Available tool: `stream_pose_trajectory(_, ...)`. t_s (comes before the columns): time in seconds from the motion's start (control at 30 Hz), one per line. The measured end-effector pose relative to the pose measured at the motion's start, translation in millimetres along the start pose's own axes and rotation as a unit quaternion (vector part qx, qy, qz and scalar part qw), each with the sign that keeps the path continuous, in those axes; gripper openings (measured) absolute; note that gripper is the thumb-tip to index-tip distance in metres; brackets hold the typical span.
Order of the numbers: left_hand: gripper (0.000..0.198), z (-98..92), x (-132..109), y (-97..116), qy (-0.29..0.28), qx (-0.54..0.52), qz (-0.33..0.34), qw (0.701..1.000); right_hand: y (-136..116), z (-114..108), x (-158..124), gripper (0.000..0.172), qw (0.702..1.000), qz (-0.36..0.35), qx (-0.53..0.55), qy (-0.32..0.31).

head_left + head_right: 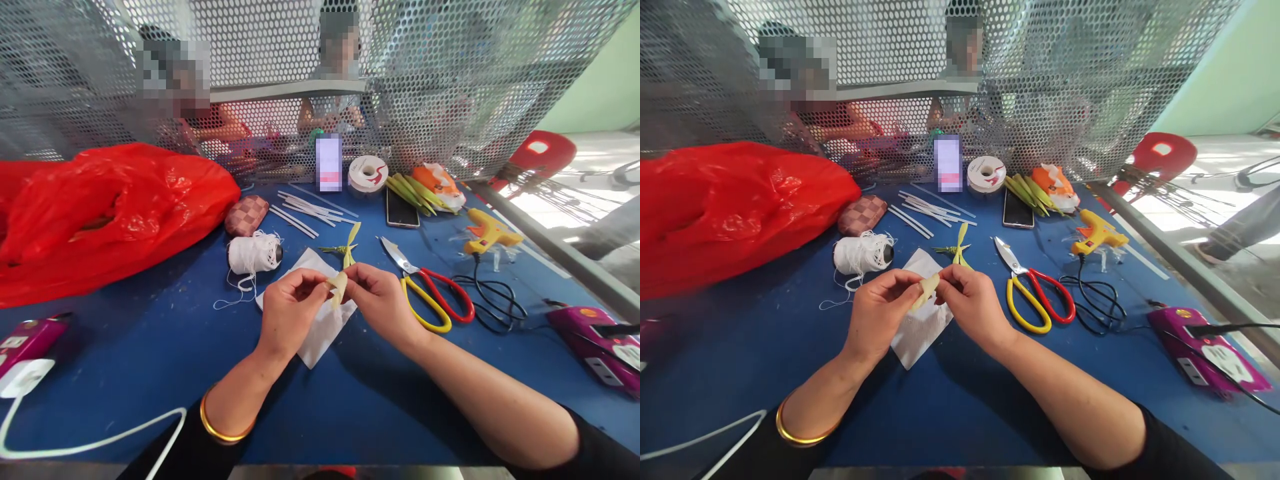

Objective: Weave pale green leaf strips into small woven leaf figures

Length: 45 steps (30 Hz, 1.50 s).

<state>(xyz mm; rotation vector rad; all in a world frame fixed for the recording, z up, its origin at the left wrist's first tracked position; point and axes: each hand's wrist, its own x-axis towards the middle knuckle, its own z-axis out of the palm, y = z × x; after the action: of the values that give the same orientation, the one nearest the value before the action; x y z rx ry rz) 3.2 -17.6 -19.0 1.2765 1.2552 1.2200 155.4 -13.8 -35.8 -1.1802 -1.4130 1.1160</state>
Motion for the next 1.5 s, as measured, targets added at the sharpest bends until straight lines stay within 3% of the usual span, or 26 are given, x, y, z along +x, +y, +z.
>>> stream_pose_trajectory(0.27,0.012,1.1,4.8,-1.9,-0.016,-0.088,-0.098,0.991,2.5,4.6,0.7,0.015,0.997,0.018,0.071,0.000)
stream_pose_trajectory(0.43,0.019,0.0,6.9,-0.4,0.012,-0.164,-0.172,0.971,3.8,3.1,-1.5,0.013,0.998,-0.059,0.025,0.022)
stream_pose_trajectory(0.63,0.021,-0.3,5.9,0.8,0.005,-0.168,-0.168,0.971,4.5,-0.5,-1.5,0.011,0.976,-0.186,-0.110,0.014)
stream_pose_trajectory(0.9,0.018,-5.8,7.8,-1.6,-0.050,-0.181,-0.227,0.955,1.4,-4.1,-1.8,0.013,0.969,-0.203,-0.141,0.004)
stream_pose_trajectory(1.1,0.012,0.0,4.1,-4.6,-0.011,-0.163,-0.183,0.969,1.6,-5.0,-0.8,0.013,0.965,-0.214,-0.150,-0.009)
stream_pose_trajectory(1.27,0.012,1.3,1.3,-2.5,0.003,-0.121,-0.135,0.983,-2.1,-3.6,-2.3,0.011,0.976,-0.181,-0.122,-0.005)
stream_pose_trajectory(1.5,0.018,-0.7,1.2,3.0,-0.042,-0.082,-0.103,0.990,-1.7,0.3,-0.2,0.010,0.998,-0.043,-0.006,0.048)
